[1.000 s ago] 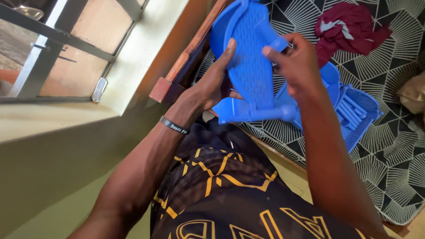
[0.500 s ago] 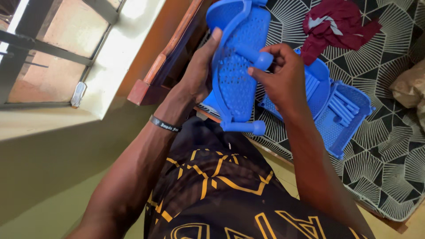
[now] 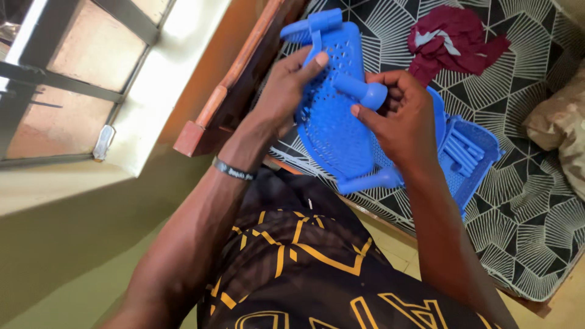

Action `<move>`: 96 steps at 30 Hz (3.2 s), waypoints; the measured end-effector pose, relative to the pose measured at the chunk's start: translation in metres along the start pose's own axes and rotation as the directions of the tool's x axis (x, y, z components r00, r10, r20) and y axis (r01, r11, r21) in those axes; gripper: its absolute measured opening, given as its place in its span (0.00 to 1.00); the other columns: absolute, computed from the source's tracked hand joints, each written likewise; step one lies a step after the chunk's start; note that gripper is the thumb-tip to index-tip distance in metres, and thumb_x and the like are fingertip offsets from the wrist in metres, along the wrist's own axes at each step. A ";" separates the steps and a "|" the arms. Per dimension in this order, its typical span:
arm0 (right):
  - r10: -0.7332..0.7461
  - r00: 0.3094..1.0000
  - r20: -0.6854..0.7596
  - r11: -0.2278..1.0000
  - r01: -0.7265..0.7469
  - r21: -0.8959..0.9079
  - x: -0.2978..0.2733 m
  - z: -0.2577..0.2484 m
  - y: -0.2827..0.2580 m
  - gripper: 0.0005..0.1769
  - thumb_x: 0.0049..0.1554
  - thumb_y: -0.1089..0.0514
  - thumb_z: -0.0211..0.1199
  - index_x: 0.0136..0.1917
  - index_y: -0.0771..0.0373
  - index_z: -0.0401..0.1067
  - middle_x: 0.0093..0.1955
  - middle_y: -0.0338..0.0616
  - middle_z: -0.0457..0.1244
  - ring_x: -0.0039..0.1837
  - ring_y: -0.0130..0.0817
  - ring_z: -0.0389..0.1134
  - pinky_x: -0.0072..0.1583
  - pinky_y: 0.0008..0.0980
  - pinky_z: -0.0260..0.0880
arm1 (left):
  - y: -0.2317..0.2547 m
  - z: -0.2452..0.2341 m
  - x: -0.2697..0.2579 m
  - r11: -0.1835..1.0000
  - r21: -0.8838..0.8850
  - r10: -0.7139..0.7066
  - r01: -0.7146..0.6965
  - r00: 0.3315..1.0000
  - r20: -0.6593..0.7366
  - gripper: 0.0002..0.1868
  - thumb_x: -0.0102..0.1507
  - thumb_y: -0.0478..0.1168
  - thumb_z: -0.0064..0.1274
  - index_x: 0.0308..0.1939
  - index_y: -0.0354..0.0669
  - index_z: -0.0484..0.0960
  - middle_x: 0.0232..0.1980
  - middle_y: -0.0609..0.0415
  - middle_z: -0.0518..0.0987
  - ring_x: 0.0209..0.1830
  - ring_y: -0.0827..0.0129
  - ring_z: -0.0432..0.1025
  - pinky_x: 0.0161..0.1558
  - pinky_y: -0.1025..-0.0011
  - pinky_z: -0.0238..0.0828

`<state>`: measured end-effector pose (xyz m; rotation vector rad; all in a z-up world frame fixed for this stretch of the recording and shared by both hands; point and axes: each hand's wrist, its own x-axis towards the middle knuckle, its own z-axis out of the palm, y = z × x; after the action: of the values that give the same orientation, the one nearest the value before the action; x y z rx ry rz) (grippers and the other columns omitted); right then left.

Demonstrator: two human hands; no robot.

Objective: The person removes a red cloth from a blue plastic basket, then repeatedly inserts and removes a blue cylindrical plastic piece into a slot on the basket. The person handles the basket and the cylindrical piece multiple times, testing the fit of the piece.

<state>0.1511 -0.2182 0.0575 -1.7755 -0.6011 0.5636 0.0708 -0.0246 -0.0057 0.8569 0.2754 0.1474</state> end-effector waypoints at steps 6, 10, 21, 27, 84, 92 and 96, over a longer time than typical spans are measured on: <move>0.077 0.994 0.083 0.941 -0.045 -0.335 0.008 0.005 -0.027 0.28 0.54 0.62 0.77 0.65 0.67 0.73 0.55 0.44 0.71 0.56 0.26 0.73 0.60 0.28 0.74 | -0.001 -0.010 -0.035 0.972 -0.235 -0.018 0.004 0.998 -0.059 0.26 0.69 0.32 0.53 0.71 0.37 0.68 0.60 0.51 0.79 0.58 0.70 0.76 0.61 0.67 0.77; 0.089 0.979 0.184 0.984 -0.058 -0.170 0.021 0.013 -0.049 0.28 0.59 0.65 0.73 0.71 0.69 0.70 0.56 0.47 0.69 0.55 0.28 0.70 0.58 0.28 0.73 | 0.004 -0.017 -0.054 0.918 -0.395 -0.057 0.029 0.997 -0.059 0.28 0.68 0.30 0.51 0.73 0.37 0.65 0.61 0.48 0.78 0.58 0.66 0.76 0.60 0.64 0.78; -0.019 0.956 0.292 0.976 -0.046 0.214 0.053 0.041 -0.068 0.15 0.72 0.66 0.62 0.67 0.68 0.61 0.59 0.55 0.69 0.57 0.37 0.74 0.63 0.36 0.78 | -0.001 -0.021 -0.067 0.855 -0.519 -0.029 -0.009 0.998 -0.064 0.20 0.72 0.39 0.46 0.62 0.27 0.72 0.55 0.43 0.78 0.52 0.65 0.78 0.59 0.63 0.78; -0.100 0.980 0.173 0.990 0.116 -0.083 0.056 0.057 -0.061 0.23 0.72 0.56 0.57 0.79 0.57 0.64 0.50 0.48 0.65 0.48 0.30 0.68 0.53 0.28 0.70 | -0.010 0.001 -0.070 0.983 -0.176 0.010 -0.052 0.973 -0.231 0.32 0.75 0.58 0.32 0.57 0.31 0.79 0.51 0.48 0.82 0.48 0.69 0.76 0.55 0.67 0.74; -0.169 0.957 0.235 0.938 0.229 -0.261 0.010 0.049 -0.086 0.22 0.65 0.60 0.69 0.64 0.65 0.59 0.55 0.37 0.65 0.57 0.21 0.69 0.58 0.22 0.70 | 0.018 -0.068 -0.038 0.796 0.586 0.314 -0.148 0.930 -0.191 0.38 0.74 0.64 0.33 0.16 0.44 0.66 0.18 0.64 0.63 0.20 0.79 0.56 0.25 0.69 0.55; -0.229 0.919 0.322 0.883 0.335 -0.329 0.017 0.037 -0.075 0.21 0.64 0.61 0.74 0.63 0.65 0.66 0.59 0.37 0.60 0.58 0.22 0.66 0.62 0.24 0.71 | 0.022 -0.063 -0.038 0.791 0.604 0.274 -0.092 0.937 -0.215 0.38 0.73 0.66 0.33 0.15 0.45 0.65 0.18 0.65 0.61 0.19 0.80 0.55 0.23 0.69 0.53; -0.254 0.903 0.346 0.859 0.375 -0.349 0.017 0.033 -0.069 0.21 0.66 0.61 0.76 0.63 0.66 0.66 0.58 0.38 0.60 0.57 0.22 0.67 0.60 0.23 0.71 | 0.023 -0.061 -0.038 0.802 0.585 0.279 -0.119 0.941 -0.190 0.39 0.73 0.66 0.33 0.16 0.44 0.63 0.19 0.64 0.59 0.20 0.78 0.53 0.24 0.68 0.51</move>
<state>0.1351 -0.1663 0.1141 -1.9352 -1.2731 0.4902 0.0157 0.0248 -0.0192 1.4706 0.4979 0.3981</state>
